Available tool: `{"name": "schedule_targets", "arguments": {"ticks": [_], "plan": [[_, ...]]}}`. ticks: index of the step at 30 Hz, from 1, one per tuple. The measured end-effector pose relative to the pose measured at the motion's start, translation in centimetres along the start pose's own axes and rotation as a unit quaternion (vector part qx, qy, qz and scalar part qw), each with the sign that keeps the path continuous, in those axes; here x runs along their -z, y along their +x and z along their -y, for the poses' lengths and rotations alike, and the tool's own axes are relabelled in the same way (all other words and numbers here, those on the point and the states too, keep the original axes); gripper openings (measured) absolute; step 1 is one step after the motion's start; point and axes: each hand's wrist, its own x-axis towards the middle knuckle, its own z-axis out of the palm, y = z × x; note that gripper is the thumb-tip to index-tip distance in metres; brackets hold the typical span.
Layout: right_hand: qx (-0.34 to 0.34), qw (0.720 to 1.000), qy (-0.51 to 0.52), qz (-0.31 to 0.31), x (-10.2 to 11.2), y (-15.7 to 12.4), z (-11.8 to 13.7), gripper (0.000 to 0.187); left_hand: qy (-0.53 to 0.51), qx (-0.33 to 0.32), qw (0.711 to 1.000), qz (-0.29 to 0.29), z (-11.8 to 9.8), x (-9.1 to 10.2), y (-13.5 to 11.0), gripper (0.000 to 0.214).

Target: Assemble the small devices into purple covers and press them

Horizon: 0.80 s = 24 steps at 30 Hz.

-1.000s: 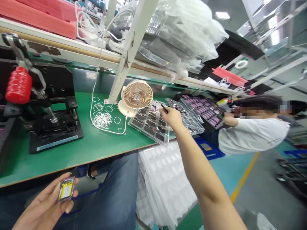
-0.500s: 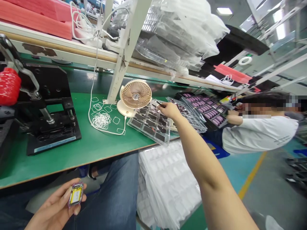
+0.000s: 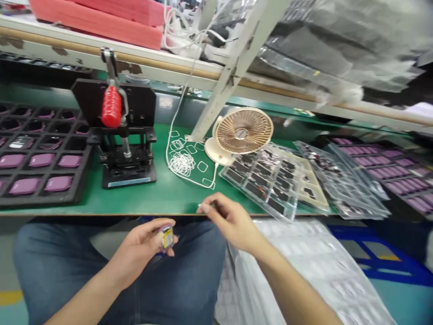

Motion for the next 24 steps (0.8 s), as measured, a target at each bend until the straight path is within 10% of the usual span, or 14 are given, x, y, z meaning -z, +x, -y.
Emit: {"name": "schedule_targets", "arguments": {"ticks": [5,19,24], "plan": [[0.030,0.992,0.060,0.106,-6.2,1.3,1.1,0.026,0.011,-0.057,0.998,0.000,-0.6,-0.6,0.3,0.039],[0.269,0.956,-0.110,-0.042,-10.5,1.2,-0.8,0.043,-0.056,-0.085,0.994,-0.044,-1.3,0.3,-0.8,0.034],[0.070,0.987,0.135,-0.055,-10.4,0.9,0.5,0.021,-0.054,-0.077,0.995,-0.043,-1.5,0.6,-1.3,0.033]]}}
